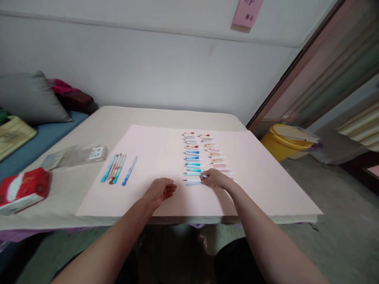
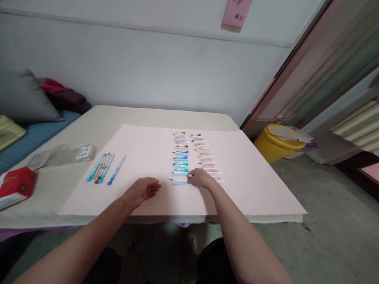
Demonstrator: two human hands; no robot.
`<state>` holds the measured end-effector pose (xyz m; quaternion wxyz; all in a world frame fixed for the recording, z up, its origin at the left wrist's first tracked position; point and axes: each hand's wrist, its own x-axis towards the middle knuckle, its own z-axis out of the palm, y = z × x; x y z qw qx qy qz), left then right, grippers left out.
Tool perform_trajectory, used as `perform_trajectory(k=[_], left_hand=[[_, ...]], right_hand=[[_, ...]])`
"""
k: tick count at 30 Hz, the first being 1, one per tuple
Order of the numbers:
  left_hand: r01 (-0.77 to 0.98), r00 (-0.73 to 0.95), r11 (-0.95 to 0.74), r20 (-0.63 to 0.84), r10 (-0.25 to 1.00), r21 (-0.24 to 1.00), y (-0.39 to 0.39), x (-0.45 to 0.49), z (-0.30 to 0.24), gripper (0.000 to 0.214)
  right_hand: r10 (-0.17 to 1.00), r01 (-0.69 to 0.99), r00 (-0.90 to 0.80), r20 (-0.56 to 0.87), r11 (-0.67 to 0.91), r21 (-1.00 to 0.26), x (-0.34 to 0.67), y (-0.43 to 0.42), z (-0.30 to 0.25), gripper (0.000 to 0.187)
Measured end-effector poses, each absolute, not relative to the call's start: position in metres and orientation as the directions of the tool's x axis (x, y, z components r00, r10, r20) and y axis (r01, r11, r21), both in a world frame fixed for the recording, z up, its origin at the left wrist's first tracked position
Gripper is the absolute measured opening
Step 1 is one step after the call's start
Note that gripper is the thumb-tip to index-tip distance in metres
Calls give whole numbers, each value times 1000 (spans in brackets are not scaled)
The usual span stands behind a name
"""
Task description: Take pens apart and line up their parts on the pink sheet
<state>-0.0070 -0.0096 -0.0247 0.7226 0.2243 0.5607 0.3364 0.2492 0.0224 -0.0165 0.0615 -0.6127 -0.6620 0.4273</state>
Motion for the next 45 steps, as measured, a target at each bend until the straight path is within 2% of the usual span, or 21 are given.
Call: perform_trajectory(k=[6,9,11,14,15,16,18,19,21,23,26,31,45], left_hand=[[-222,143,676,-663,735,702,-9,-8,-26,15],[-155,152,649,-632,760,744,-10,-7,-25,16],[-10,191,576,-564,803,817,-13,-2,-27,17],[341,346,307,-422,838,889,-23,15,-35,20],[435,413,138,-333,848,890,-29,23,-38,21],[499,493,-70,-217,843,864,-34,31,-42,24],[513,662,-410,-44,748,754,-46,45,-47,29],[513,726,-508,-33,687,692,-51,51,-49,31],[545,769,-602,-62,636,583,-59,58,-50,33],[595,757,-621,-96,647,510,-62,60,-49,35],[647,720,-599,-118,684,471,-62,58,-47,38],[668,699,-568,-142,701,480,-58,58,-49,39],[653,687,-545,-109,719,526,-57,61,-50,38]], right_hand=[[932,927,-171,-320,43,-372,240,24,-8,15],[938,939,-178,-298,71,-337,227,28,-9,15],[936,944,-198,-291,103,-313,218,30,-11,16],[929,950,-231,-290,150,-275,206,32,-16,17],[926,951,-240,-291,164,-263,203,32,-18,18],[923,952,-247,-294,175,-251,201,32,-20,18],[917,953,-260,-302,195,-230,199,32,-23,21],[913,953,-268,-307,205,-222,198,32,-24,21],[905,951,-284,-316,226,-209,198,31,-24,22],[894,947,-305,-328,249,-202,198,29,-23,23],[872,939,-336,-356,282,-195,197,25,-17,22],[850,933,-359,-387,309,-186,194,19,-10,19],[867,914,-398,-301,344,-215,190,24,-22,28]])
